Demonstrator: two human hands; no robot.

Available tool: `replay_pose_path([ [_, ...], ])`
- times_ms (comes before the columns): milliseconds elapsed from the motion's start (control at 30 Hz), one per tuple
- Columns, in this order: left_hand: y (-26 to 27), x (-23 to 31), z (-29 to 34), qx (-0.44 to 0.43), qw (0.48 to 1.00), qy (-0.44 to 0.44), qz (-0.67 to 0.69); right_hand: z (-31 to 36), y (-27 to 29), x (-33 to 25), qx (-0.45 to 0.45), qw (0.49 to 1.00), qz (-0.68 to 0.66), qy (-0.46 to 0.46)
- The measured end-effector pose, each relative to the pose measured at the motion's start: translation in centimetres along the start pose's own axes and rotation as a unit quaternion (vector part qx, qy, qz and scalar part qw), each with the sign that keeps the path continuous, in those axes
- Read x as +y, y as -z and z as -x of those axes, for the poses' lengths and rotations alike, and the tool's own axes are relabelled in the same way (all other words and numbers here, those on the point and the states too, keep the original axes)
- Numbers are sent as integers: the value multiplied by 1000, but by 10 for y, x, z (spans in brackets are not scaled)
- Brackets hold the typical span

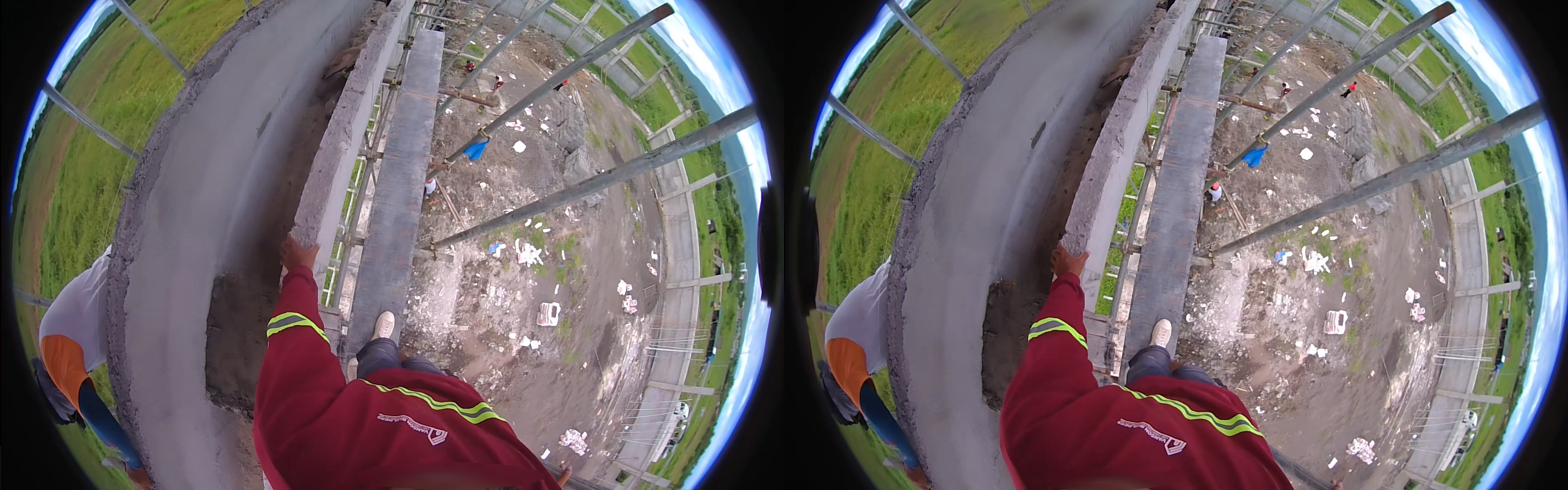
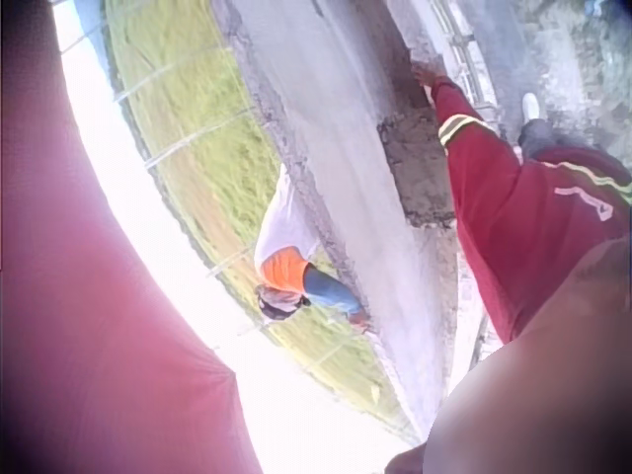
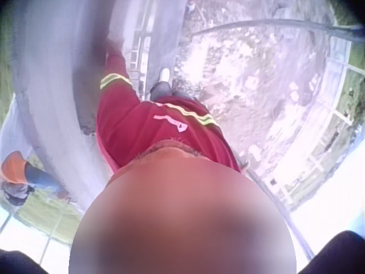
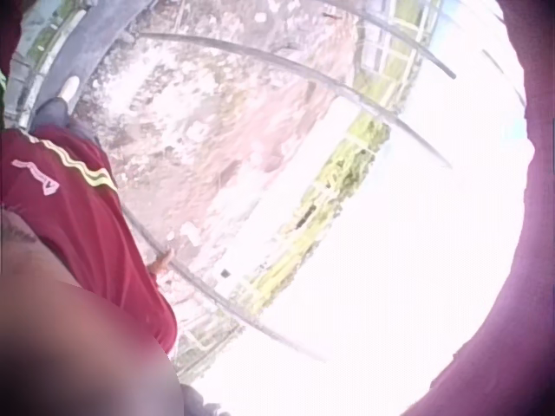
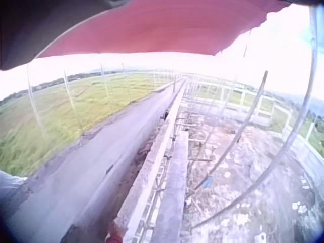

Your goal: The person stands on a narrow concrete beam at a construction site, uses a rope and hook to receive a bucket of wet concrete, and pours the concrete into a formwork section. The person then returns the empty bucket and repeats the cycle.

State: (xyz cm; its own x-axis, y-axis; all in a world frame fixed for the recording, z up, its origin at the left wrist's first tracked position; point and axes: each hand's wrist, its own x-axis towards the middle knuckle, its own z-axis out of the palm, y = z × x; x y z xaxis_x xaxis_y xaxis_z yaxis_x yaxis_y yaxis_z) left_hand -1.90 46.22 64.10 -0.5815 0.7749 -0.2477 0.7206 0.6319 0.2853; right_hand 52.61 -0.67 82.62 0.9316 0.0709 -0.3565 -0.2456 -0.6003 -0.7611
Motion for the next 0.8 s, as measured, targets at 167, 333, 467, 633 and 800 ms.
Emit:
replay_pose_path([
  [167,-12,-12,-5,36,998,-49,0,7,-117,-30,-191,980,16,-48],
  [333,-7,-12,-8,-10,999,-31,5,-1,-200,-58,-335,937,56,-80],
  [467,-9,-17,-8,-3,998,-62,11,-17,-247,-75,-394,906,105,-118],
  [633,-12,-24,-8,14,997,-78,6,-48,-313,-92,-452,858,159,-186],
  [800,13,-3,-30,-75,997,14,-24,-73,-403,-130,-547,781,157,-256],
])
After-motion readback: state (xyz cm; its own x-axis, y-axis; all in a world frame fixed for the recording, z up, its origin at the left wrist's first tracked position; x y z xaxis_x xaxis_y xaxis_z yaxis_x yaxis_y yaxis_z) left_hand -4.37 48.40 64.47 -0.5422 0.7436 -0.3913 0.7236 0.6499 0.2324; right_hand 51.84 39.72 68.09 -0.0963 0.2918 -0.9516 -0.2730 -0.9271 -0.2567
